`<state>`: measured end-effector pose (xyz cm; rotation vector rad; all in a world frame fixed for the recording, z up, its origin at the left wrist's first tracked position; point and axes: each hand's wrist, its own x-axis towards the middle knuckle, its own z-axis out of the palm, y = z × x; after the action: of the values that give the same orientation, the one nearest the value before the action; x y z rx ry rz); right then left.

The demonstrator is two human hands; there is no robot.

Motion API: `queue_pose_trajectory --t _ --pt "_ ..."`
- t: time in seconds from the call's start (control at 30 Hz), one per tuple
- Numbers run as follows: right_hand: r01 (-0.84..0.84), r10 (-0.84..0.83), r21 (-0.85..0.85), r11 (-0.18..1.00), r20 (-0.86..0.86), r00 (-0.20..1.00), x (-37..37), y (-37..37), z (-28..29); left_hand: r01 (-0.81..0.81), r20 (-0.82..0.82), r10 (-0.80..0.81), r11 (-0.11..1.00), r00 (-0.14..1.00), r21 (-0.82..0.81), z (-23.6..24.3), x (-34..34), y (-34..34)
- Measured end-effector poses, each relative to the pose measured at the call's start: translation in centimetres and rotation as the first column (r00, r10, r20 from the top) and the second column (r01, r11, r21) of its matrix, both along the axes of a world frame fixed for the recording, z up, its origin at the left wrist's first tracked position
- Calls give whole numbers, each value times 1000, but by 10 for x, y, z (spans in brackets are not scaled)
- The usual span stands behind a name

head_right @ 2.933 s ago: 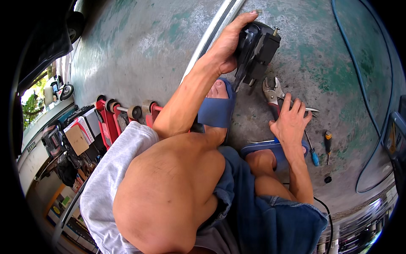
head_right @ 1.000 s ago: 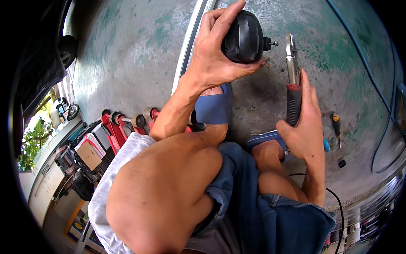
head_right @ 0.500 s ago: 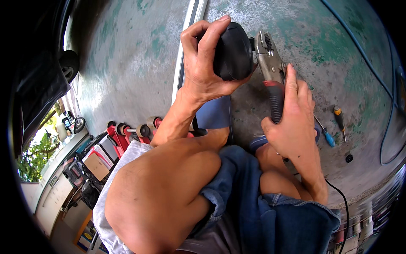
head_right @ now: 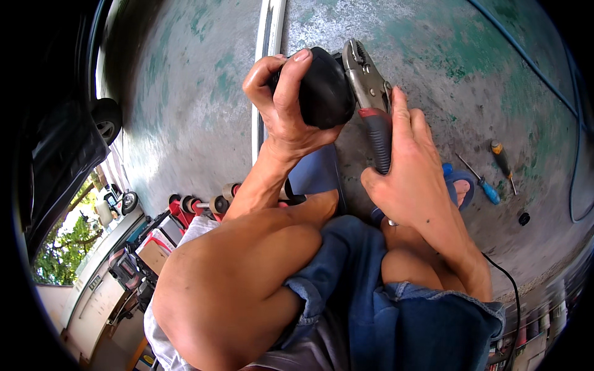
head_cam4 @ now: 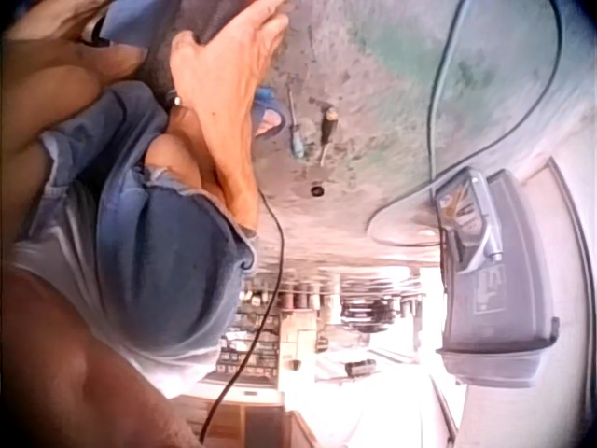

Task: The person uses pliers and a screwdriver to disassemble or repair a black plastic car component while sitting on the floor of a garage.

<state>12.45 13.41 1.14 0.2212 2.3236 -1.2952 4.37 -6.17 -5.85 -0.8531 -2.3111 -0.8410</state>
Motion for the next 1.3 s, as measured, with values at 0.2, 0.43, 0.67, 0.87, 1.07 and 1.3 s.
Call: queue_pose_trajectory --t 0.2,0.43,0.67,0.87,1.07,1.3 --pt "-10 10 43 999 -3 1000 -1 0 1 26 -14 -27 999 1000 -26 1 -4 -3" --pt "11 -7 55 998 -65 998 4 -1 -5 41 -20 -41 999 999 -6 -3 -4 -10" --pt "-9 11 84 996 -17 1000 5 -2 -16 85 3 -85 996 996 24 0 -2 -8" --pt "62 -74 100 993 117 990 19 -14 -59 175 179 -146 972 973 -156 -15 9 3" --pt "138 -149 60 989 278 949 17 -10 -72 250 257 -198 950 946 -186 -33 14 6" --pt "73 -109 152 986 242 964 17 -8 -87 223 278 -165 956 946 -191 -41 14 5"
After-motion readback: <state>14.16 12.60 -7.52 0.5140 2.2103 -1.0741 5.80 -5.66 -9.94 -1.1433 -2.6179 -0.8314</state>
